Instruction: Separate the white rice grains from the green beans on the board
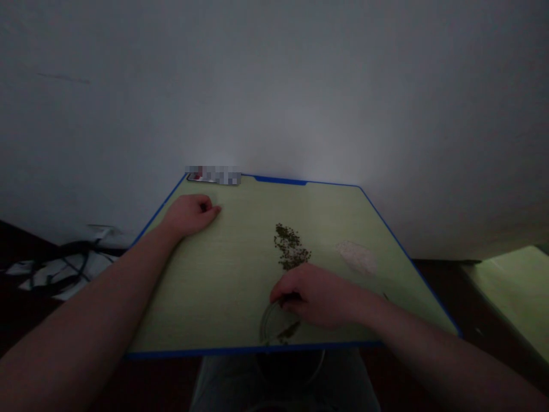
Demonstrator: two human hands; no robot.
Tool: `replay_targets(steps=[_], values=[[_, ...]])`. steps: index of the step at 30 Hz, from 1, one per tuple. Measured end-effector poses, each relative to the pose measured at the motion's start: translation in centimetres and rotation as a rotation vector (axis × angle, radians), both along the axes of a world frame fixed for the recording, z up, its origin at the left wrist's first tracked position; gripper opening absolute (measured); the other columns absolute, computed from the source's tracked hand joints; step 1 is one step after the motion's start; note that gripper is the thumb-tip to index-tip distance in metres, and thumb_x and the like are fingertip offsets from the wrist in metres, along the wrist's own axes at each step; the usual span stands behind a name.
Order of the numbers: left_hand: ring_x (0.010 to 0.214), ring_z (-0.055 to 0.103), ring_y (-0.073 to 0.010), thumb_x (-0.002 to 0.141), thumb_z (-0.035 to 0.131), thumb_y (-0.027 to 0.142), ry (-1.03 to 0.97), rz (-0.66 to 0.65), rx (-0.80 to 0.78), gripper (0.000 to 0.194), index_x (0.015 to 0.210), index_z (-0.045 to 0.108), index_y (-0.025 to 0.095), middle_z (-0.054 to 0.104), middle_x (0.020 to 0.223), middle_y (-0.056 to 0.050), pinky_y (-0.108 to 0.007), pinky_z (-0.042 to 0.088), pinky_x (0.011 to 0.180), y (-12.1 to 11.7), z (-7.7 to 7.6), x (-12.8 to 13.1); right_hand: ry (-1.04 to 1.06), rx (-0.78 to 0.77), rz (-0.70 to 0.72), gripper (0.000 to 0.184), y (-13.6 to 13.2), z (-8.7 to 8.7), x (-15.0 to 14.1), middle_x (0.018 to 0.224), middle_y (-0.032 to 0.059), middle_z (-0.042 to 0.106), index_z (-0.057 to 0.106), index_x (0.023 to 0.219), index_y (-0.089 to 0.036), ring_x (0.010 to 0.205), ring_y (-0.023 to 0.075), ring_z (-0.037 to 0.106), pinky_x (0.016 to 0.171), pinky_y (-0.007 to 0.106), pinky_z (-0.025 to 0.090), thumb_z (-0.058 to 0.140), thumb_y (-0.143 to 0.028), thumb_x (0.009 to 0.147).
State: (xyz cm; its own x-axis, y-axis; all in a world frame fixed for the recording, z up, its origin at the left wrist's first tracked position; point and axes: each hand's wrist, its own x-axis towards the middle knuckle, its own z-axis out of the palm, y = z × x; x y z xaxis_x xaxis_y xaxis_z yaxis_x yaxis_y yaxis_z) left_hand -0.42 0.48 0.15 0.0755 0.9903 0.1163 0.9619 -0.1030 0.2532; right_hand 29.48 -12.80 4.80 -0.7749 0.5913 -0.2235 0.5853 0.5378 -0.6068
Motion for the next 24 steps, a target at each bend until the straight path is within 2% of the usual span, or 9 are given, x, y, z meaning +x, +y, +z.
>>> replay_targets(steps=[8, 12, 17, 24], values=[[0.065, 0.056, -0.0188, 0.078, 0.043, 0.059, -0.004, 0.012, -0.013, 0.045, 0.070, 0.063, 0.020, 0.063, 0.067, -0.005, -0.029, 0.036, 0.060, 0.2, -0.1, 0.0, 0.025, -0.005, -0.150, 0.031, -1.6, -0.5, 2.4, 0.092, 0.0020, 0.075, 0.075, 0.098, -0.020, 0.086, 0.0156, 0.066, 0.078, 0.025, 0.045, 0.056, -0.003, 0.078], [0.065, 0.056, -0.0188, 0.078, 0.043, 0.059, -0.003, 0.012, -0.009, 0.045, 0.071, 0.063, 0.020, 0.063, 0.067, -0.005, -0.029, 0.036, 0.060, 0.2, -0.2, 0.1, 0.040, -0.003, -0.277, 0.026, -2.7, -1.0, 3.6, 0.082, 0.0006, 0.073, 0.074, 0.091, -0.019, 0.076, 0.0142, 0.065, 0.068, 0.024, 0.044, 0.057, -0.005, 0.076], [0.065, 0.055, -0.0187, 0.078, 0.043, 0.058, 0.015, 0.022, -0.021, 0.043, 0.070, 0.061, 0.020, 0.063, 0.069, -0.005, -0.029, 0.035, 0.059, 0.1, 0.0, 0.2, 0.059, -0.036, -0.422, 0.026, -4.0, -1.6, 4.6, 0.084, 0.0011, 0.072, 0.073, 0.093, -0.020, 0.074, 0.0143, 0.064, 0.065, 0.025, 0.044, 0.056, -0.008, 0.077], [0.063, 0.054, -0.0187, 0.078, 0.043, 0.059, 0.015, 0.006, 0.000, 0.043, 0.068, 0.059, 0.020, 0.059, 0.065, -0.004, -0.030, 0.034, 0.058, 0.3, -0.3, 0.0, 0.067, -0.097, -0.532, 0.022, -5.8, -1.9, 5.5, 0.081, -0.0002, 0.071, 0.072, 0.089, -0.020, 0.071, 0.0143, 0.064, 0.063, 0.025, 0.045, 0.057, -0.009, 0.078]])
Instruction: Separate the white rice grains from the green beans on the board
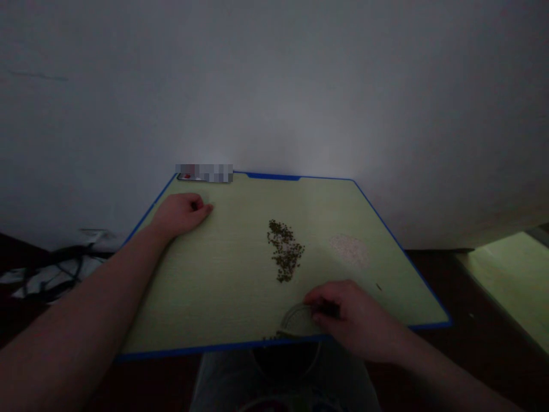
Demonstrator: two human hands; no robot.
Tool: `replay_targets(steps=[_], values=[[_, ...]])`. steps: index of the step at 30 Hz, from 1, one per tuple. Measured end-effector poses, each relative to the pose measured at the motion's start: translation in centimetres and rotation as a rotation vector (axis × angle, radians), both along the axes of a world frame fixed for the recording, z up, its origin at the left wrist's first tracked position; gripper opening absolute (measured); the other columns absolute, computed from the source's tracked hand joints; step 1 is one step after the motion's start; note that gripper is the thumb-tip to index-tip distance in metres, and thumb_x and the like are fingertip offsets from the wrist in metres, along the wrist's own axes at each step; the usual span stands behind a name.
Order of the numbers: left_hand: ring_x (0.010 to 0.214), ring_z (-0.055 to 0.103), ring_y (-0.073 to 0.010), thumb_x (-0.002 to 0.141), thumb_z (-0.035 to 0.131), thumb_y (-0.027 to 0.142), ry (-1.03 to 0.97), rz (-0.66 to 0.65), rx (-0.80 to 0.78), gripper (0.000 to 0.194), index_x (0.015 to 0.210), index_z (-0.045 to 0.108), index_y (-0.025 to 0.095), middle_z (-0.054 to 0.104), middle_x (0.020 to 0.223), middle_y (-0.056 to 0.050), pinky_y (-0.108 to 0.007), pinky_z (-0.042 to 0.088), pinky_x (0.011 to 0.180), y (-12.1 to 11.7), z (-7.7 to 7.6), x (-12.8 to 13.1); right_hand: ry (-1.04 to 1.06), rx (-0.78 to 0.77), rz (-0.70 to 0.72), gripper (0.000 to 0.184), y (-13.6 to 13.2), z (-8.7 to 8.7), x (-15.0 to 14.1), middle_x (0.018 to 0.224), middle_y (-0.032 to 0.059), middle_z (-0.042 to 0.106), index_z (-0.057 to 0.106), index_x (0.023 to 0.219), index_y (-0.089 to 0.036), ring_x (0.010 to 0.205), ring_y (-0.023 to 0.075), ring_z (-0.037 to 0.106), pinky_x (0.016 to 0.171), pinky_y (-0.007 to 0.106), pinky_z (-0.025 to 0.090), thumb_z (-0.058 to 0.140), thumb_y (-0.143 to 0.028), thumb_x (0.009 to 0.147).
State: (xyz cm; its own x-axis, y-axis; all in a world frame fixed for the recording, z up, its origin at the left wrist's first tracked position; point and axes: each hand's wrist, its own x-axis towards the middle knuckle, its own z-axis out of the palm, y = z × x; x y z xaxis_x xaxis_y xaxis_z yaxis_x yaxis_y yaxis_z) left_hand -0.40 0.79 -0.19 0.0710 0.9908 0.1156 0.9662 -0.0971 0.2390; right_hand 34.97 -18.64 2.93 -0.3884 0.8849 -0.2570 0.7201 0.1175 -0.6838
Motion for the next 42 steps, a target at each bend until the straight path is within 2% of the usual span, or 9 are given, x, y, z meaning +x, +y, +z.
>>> replay_targets(steps=[3, 7, 10, 13, 16, 22, 28, 34, 42], values=[[0.061, 0.053, -0.0178, 0.078, 0.043, 0.059, -0.011, 0.004, -0.004, 0.043, 0.066, 0.057, 0.021, 0.058, 0.063, -0.003, -0.029, 0.033, 0.057, 0.0, -0.1, 0.0, 0.030, -0.008, -0.003, 0.021, 0.1, 0.2, 0.3, 0.079, -0.0007, 0.071, 0.072, 0.090, -0.020, 0.069, 0.0137, 0.064, 0.062, 0.024, 0.046, 0.058, -0.010, 0.078], [0.062, 0.053, -0.0180, 0.077, 0.044, 0.058, -0.016, 0.011, -0.011, 0.042, 0.066, 0.058, 0.020, 0.059, 0.064, -0.004, -0.029, 0.034, 0.058, 0.0, 0.1, 0.1, 0.131, 0.088, 0.064, 0.023, 1.6, 1.2, -1.0, 0.084, -0.0002, 0.073, 0.073, 0.095, -0.021, 0.074, 0.0134, 0.065, 0.067, 0.023, 0.048, 0.059, -0.010, 0.080], [0.062, 0.053, -0.0184, 0.078, 0.043, 0.059, -0.015, 0.012, -0.018, 0.043, 0.067, 0.058, 0.021, 0.059, 0.064, -0.004, -0.030, 0.034, 0.058, -0.2, 0.2, 0.2, 0.173, 0.167, 0.274, 0.024, 3.2, 2.2, -3.9, 0.090, 0.0007, 0.074, 0.074, 0.098, -0.021, 0.083, 0.0141, 0.066, 0.076, 0.024, 0.048, 0.059, -0.009, 0.083], [0.062, 0.053, -0.0181, 0.078, 0.043, 0.060, -0.022, 0.010, -0.020, 0.044, 0.066, 0.057, 0.021, 0.058, 0.063, -0.004, -0.029, 0.034, 0.058, -0.3, 0.5, 0.3, 0.155, 0.177, 0.521, 0.027, 4.1, 2.4, -7.1, 0.100, 0.0044, 0.075, 0.073, 0.105, -0.017, 0.095, 0.0156, 0.066, 0.085, 0.025, 0.046, 0.056, -0.008, 0.087], [0.063, 0.054, -0.0184, 0.078, 0.043, 0.060, -0.026, 0.017, -0.035, 0.043, 0.067, 0.057, 0.021, 0.060, 0.066, -0.004, -0.029, 0.035, 0.058, -0.4, 0.6, 0.4, 0.032, 0.161, 0.606, 0.031, 4.3, 2.2, -8.6, 0.103, 0.0057, 0.075, 0.072, 0.109, -0.018, 0.098, 0.0179, 0.067, 0.087, 0.026, 0.046, 0.056, -0.007, 0.085], [0.066, 0.056, -0.0196, 0.078, 0.042, 0.060, -0.014, 0.017, -0.034, 0.044, 0.069, 0.060, 0.020, 0.062, 0.068, -0.005, -0.029, 0.035, 0.059, -0.3, 0.6, 0.4, -0.061, 0.146, 0.513, 0.034, 3.5, 2.0, -6.3, 0.102, 0.0057, 0.075, 0.073, 0.107, -0.018, 0.096, 0.0183, 0.067, 0.087, 0.028, 0.047, 0.054, -0.006, 0.082], [0.065, 0.056, -0.0193, 0.078, 0.043, 0.059, -0.022, 0.004, -0.032, 0.043, 0.070, 0.060, 0.020, 0.062, 0.067, -0.005, -0.030, 0.037, 0.060, -0.4, 0.6, 0.4, -0.034, 0.111, 0.349, 0.030, 2.6, 1.6, -3.8, 0.093, 0.0047, 0.075, 0.074, 0.101, -0.018, 0.086, 0.0171, 0.067, 0.077, 0.026, 0.047, 0.056, -0.006, 0.080], [0.063, 0.055, -0.0186, 0.078, 0.043, 0.060, -0.010, 0.023, -0.037, 0.044, 0.067, 0.058, 0.020, 0.062, 0.067, -0.005, -0.029, 0.034, 0.057, -0.4, 0.7, 0.5, 0.025, 0.083, 0.176, 0.027, 1.2, 0.7, -2.4, 0.088, 0.0021, 0.074, 0.074, 0.096, -0.020, 0.080, 0.0156, 0.066, 0.072, 0.025, 0.046, 0.057, -0.008, 0.080], [0.066, 0.056, -0.0194, 0.078, 0.042, 0.060, -0.010, 0.013, -0.038, 0.044, 0.070, 0.060, 0.021, 0.062, 0.068, -0.005, -0.029, 0.036, 0.059, -0.3, 0.5, 0.4, 0.061, 0.087, 0.081, 0.028, -0.1, 0.5, -1.2, 0.090, 0.0015, 0.074, 0.073, 0.096, -0.021, 0.083, 0.0159, 0.067, 0.074, 0.026, 0.047, 0.056, -0.006, 0.080]])
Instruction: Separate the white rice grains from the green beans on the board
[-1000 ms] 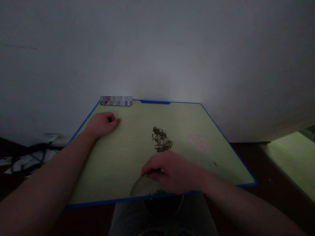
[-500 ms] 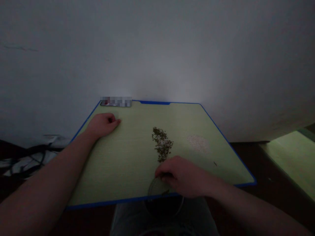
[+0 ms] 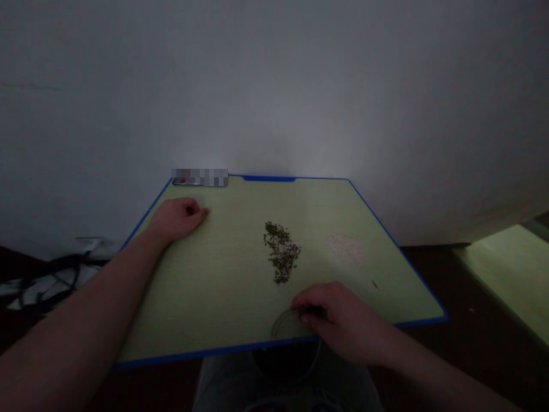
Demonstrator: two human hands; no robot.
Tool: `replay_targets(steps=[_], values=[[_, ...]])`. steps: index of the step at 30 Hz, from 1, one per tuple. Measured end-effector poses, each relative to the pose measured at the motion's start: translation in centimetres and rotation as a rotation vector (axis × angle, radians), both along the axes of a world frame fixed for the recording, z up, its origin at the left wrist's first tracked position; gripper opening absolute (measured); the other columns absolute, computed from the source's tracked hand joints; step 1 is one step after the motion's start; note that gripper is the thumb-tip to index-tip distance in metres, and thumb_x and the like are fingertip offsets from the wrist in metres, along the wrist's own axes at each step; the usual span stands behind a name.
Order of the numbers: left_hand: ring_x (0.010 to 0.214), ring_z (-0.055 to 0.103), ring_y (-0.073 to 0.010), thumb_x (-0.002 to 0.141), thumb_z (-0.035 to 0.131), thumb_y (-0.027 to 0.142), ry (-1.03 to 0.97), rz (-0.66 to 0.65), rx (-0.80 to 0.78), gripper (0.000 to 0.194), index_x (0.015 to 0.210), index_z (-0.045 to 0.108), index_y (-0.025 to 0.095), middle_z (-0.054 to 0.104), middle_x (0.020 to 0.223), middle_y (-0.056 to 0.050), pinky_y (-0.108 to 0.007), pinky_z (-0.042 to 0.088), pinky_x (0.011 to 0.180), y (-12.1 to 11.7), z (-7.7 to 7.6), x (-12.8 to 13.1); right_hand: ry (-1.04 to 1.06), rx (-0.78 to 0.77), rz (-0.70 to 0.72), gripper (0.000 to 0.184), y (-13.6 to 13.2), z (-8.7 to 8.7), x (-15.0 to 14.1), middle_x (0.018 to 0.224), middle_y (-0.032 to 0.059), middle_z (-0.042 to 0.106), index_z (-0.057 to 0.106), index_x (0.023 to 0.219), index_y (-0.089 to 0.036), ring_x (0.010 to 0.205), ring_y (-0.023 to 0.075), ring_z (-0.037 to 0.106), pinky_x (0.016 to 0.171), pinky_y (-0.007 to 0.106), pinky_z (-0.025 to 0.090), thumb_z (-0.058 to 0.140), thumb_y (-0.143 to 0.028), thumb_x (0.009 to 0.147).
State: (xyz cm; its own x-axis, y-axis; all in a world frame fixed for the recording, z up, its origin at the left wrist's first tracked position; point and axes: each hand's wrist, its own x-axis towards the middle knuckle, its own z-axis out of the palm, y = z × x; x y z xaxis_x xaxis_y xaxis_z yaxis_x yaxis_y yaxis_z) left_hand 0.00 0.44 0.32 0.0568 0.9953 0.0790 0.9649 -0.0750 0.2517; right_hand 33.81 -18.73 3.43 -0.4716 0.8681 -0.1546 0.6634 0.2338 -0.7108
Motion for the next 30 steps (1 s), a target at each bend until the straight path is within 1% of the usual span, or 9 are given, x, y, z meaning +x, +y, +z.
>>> replay_targets(steps=[4, 8, 12, 15, 17, 20, 24, 27, 30], values=[[0.063, 0.055, -0.0192, 0.077, 0.043, 0.060, -0.012, 0.010, -0.009, 0.044, 0.069, 0.061, 0.021, 0.061, 0.065, -0.005, -0.030, 0.035, 0.058, 0.1, 0.0, 0.0, 0.028, -0.053, -0.019, 0.028, -0.4, -0.3, 0.1, 0.093, 0.0007, 0.074, 0.073, 0.098, -0.022, 0.085, 0.0158, 0.067, 0.075, 0.026, 0.048, 0.056, -0.007, 0.082], [0.064, 0.055, -0.0198, 0.077, 0.043, 0.060, -0.012, 0.010, -0.018, 0.044, 0.070, 0.062, 0.021, 0.061, 0.065, -0.005, -0.030, 0.036, 0.059, 0.0, 0.1, 0.1, 0.040, 0.027, -0.053, 0.024, -1.5, -0.4, 0.7, 0.091, 0.0008, 0.074, 0.072, 0.096, -0.023, 0.085, 0.0166, 0.067, 0.077, 0.029, 0.050, 0.057, -0.009, 0.083], [0.064, 0.055, -0.0196, 0.077, 0.043, 0.059, -0.019, 0.000, -0.012, 0.043, 0.070, 0.062, 0.020, 0.062, 0.066, -0.005, -0.030, 0.035, 0.059, 0.1, 0.0, 0.0, 0.104, 0.280, -0.158, 0.020, -2.7, -0.2, 2.3, 0.087, 0.0022, 0.072, 0.069, 0.097, -0.023, 0.079, 0.0157, 0.067, 0.069, 0.027, 0.053, 0.053, -0.015, 0.089], [0.064, 0.055, -0.0195, 0.078, 0.043, 0.060, -0.023, -0.008, -0.005, 0.044, 0.069, 0.061, 0.021, 0.062, 0.066, -0.005, -0.030, 0.035, 0.058, 0.2, -0.2, -0.1, 0.051, 0.503, -0.217, 0.021, -2.9, -0.4, 3.3, 0.086, 0.0034, 0.071, 0.069, 0.099, -0.023, 0.077, 0.0163, 0.068, 0.066, 0.028, 0.055, 0.050, -0.016, 0.092], [0.064, 0.056, -0.0197, 0.078, 0.043, 0.061, -0.018, 0.000, -0.013, 0.044, 0.069, 0.060, 0.021, 0.062, 0.067, -0.005, -0.030, 0.036, 0.059, 0.3, -0.2, -0.2, -0.005, 0.635, -0.210, 0.024, -2.9, -0.8, 3.4, 0.087, 0.0045, 0.072, 0.068, 0.102, -0.023, 0.077, 0.0174, 0.068, 0.065, 0.029, 0.057, 0.049, -0.014, 0.091], [0.065, 0.056, -0.0199, 0.078, 0.042, 0.061, -0.011, 0.004, -0.016, 0.044, 0.069, 0.059, 0.021, 0.062, 0.067, -0.005, -0.030, 0.036, 0.060, 0.2, -0.2, -0.1, -0.087, 0.830, -0.129, 0.029, -3.1, -1.6, 2.5, 0.086, 0.0059, 0.072, 0.067, 0.106, -0.023, 0.075, 0.0196, 0.068, 0.065, 0.032, 0.058, 0.048, -0.010, 0.089], [0.064, 0.055, -0.0193, 0.078, 0.043, 0.059, -0.013, 0.007, -0.004, 0.043, 0.068, 0.059, 0.021, 0.060, 0.065, -0.004, -0.030, 0.035, 0.060, 0.1, 0.0, 0.0, -0.152, 1.019, 0.074, 0.030, -4.0, -2.8, -0.6, 0.085, 0.0066, 0.074, 0.068, 0.107, -0.018, 0.077, 0.0202, 0.068, 0.071, 0.033, 0.058, 0.043, -0.008, 0.092], [0.062, 0.054, -0.0188, 0.078, 0.044, 0.060, -0.019, -0.004, -0.008, 0.043, 0.066, 0.058, 0.021, 0.059, 0.063, -0.004, -0.030, 0.034, 0.058, 0.1, 0.1, 0.1, -0.179, 1.075, 0.096, 0.031, -4.3, -3.4, -2.8, 0.080, 0.0088, 0.073, 0.068, 0.101, -0.010, 0.073, 0.0202, 0.067, 0.065, 0.032, 0.056, 0.038, -0.007, 0.093], [0.061, 0.054, -0.0183, 0.078, 0.044, 0.060, -0.026, -0.006, -0.009, 0.043, 0.065, 0.056, 0.021, 0.058, 0.062, -0.003, -0.029, 0.034, 0.057, 0.0, 0.1, 0.1, -0.216, 1.055, 0.068, 0.033, -4.1, -3.9, -4.0, 0.080, 0.0102, 0.073, 0.068, 0.101, -0.009, 0.072, 0.0206, 0.065, 0.065, 0.033, 0.054, 0.037, -0.004, 0.091]])
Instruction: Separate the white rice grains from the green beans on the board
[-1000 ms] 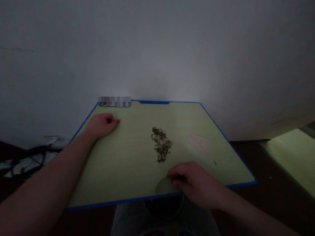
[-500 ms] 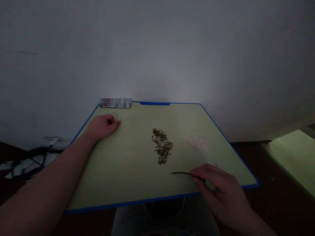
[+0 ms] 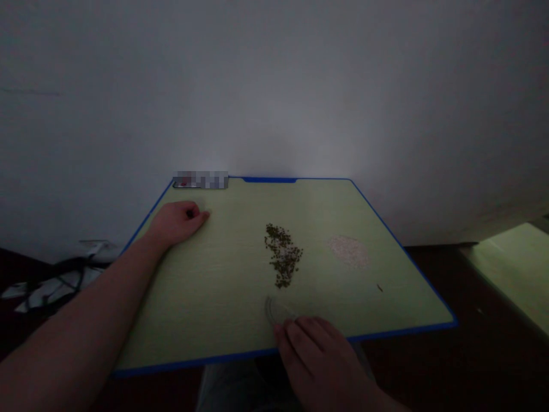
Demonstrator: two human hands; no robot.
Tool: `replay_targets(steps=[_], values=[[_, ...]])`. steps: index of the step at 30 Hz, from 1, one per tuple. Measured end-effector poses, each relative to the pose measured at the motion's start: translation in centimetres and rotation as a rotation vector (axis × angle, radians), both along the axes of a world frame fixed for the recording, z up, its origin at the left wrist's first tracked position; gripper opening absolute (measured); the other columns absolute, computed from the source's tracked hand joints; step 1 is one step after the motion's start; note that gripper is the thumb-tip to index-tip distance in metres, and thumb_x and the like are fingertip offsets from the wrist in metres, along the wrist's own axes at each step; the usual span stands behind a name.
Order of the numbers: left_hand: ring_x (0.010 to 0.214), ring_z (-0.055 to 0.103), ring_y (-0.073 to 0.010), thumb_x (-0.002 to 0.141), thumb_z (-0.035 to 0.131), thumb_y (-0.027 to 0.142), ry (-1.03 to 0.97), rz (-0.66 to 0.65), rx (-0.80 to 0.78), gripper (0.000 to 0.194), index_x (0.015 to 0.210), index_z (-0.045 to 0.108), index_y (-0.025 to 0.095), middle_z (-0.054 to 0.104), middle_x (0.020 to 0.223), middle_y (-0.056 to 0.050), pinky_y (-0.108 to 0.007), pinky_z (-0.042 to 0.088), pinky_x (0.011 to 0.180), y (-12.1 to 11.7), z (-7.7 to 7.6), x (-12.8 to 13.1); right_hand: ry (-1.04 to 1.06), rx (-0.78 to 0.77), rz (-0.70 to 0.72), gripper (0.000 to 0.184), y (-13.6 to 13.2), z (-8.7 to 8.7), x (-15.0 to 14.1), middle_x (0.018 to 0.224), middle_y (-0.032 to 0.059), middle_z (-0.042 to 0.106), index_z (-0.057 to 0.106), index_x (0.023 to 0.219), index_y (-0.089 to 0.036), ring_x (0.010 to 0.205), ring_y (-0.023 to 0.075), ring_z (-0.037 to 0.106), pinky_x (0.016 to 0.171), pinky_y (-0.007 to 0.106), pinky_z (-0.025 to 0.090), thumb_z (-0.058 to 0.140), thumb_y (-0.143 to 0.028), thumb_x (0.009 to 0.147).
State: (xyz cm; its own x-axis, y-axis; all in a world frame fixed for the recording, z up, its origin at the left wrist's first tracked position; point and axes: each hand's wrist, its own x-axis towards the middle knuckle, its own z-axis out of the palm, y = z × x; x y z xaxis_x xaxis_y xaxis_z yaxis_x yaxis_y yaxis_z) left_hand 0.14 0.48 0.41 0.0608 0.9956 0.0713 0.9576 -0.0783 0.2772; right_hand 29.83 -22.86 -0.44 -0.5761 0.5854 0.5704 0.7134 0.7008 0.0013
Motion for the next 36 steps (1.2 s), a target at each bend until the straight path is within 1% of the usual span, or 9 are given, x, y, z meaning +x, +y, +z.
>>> replay_targets(steps=[4, 8, 12, 15, 18, 22, 26, 31, 36], values=[[0.062, 0.054, -0.0188, 0.078, 0.043, 0.061, 0.007, 0.016, -0.013, 0.044, 0.066, 0.056, 0.021, 0.059, 0.062, -0.003, -0.029, 0.035, 0.058, 0.1, -0.1, 0.0, -0.007, -0.007, -0.033, 0.035, 0.2, -0.2, -0.2, 0.084, 0.0111, 0.072, 0.068, 0.103, -0.007, 0.076, 0.0227, 0.065, 0.068, 0.034, 0.053, 0.036, -0.004, 0.090], [0.062, 0.054, -0.0186, 0.078, 0.044, 0.061, 0.005, 0.013, -0.004, 0.044, 0.066, 0.057, 0.021, 0.060, 0.063, -0.004, -0.029, 0.035, 0.058, 0.1, -0.2, 0.0, -0.024, -0.005, -0.089, 0.037, -0.1, -0.2, 0.3, 0.078, 0.0092, 0.071, 0.068, 0.102, -0.009, 0.070, 0.0211, 0.063, 0.066, 0.033, 0.052, 0.034, -0.003, 0.088], [0.062, 0.054, -0.0184, 0.078, 0.044, 0.060, 0.005, 0.013, -0.004, 0.044, 0.067, 0.058, 0.020, 0.060, 0.063, -0.004, -0.029, 0.035, 0.058, 0.1, -0.1, 0.0, -0.086, 0.008, -0.148, 0.035, -0.3, -0.2, 1.8, 0.079, 0.0089, 0.070, 0.066, 0.103, -0.009, 0.070, 0.0202, 0.064, 0.066, 0.032, 0.052, 0.035, -0.003, 0.088], [0.061, 0.054, -0.0179, 0.078, 0.044, 0.060, 0.005, 0.008, 0.001, 0.044, 0.066, 0.057, 0.020, 0.059, 0.062, -0.003, -0.029, 0.035, 0.058, 0.1, -0.1, 0.0, -0.100, 0.026, -0.206, 0.036, -0.2, 0.0, 3.2, 0.083, 0.0087, 0.071, 0.065, 0.104, -0.009, 0.074, 0.0197, 0.064, 0.070, 0.032, 0.052, 0.033, -0.001, 0.090], [0.059, 0.053, -0.0174, 0.078, 0.044, 0.061, 0.008, 0.001, 0.004, 0.044, 0.065, 0.056, 0.020, 0.058, 0.061, -0.003, -0.029, 0.034, 0.057, 0.2, -0.2, 0.0, -0.071, 0.047, -0.187, 0.037, -0.2, 0.3, 3.8, 0.083, 0.0087, 0.071, 0.066, 0.103, -0.009, 0.075, 0.0189, 0.063, 0.072, 0.032, 0.052, 0.029, -0.005, 0.096], [0.061, 0.054, -0.0180, 0.077, 0.044, 0.060, 0.012, 0.006, 0.009, 0.044, 0.066, 0.058, 0.020, 0.059, 0.063, -0.003, -0.029, 0.035, 0.058, 0.3, -0.3, -0.1, -0.025, 0.058, -0.068, 0.038, -0.2, 0.2, 2.7, 0.084, 0.0095, 0.071, 0.067, 0.103, -0.007, 0.078, 0.0194, 0.064, 0.071, 0.032, 0.052, 0.030, -0.009, 0.098], [0.063, 0.054, -0.0182, 0.077, 0.045, 0.060, 0.008, 0.012, 0.015, 0.043, 0.066, 0.058, 0.020, 0.060, 0.063, -0.003, -0.029, 0.035, 0.058, 0.3, -0.5, -0.1, -0.022, 0.044, -0.025, 0.032, 0.1, -0.2, 0.7, 0.084, 0.0113, 0.071, 0.067, 0.104, -0.006, 0.078, 0.0206, 0.063, 0.070, 0.034, 0.051, 0.036, -0.006, 0.094], [0.058, 0.052, -0.0171, 0.077, 0.046, 0.060, -0.016, 0.026, -0.001, 0.043, 0.065, 0.057, 0.020, 0.057, 0.059, -0.002, -0.029, 0.033, 0.055, 0.2, -0.4, -0.1, -0.037, 0.016, -0.034, 0.031, 0.7, -0.2, -0.7, 0.081, 0.0117, 0.069, 0.066, 0.105, -0.005, 0.075, 0.0214, 0.062, 0.064, 0.034, 0.050, 0.038, -0.004, 0.090], [0.060, 0.053, -0.0175, 0.077, 0.046, 0.060, -0.010, 0.001, 0.013, 0.043, 0.065, 0.057, 0.020, 0.058, 0.061, -0.003, -0.029, 0.034, 0.057, 0.2, -0.3, 0.0, -0.044, 0.027, -0.104, 0.034, 0.1, -0.1, 0.3, 0.075, 0.0088, 0.068, 0.067, 0.100, -0.007, 0.067, 0.0189, 0.061, 0.060, 0.031, 0.048, 0.035, -0.004, 0.091]])
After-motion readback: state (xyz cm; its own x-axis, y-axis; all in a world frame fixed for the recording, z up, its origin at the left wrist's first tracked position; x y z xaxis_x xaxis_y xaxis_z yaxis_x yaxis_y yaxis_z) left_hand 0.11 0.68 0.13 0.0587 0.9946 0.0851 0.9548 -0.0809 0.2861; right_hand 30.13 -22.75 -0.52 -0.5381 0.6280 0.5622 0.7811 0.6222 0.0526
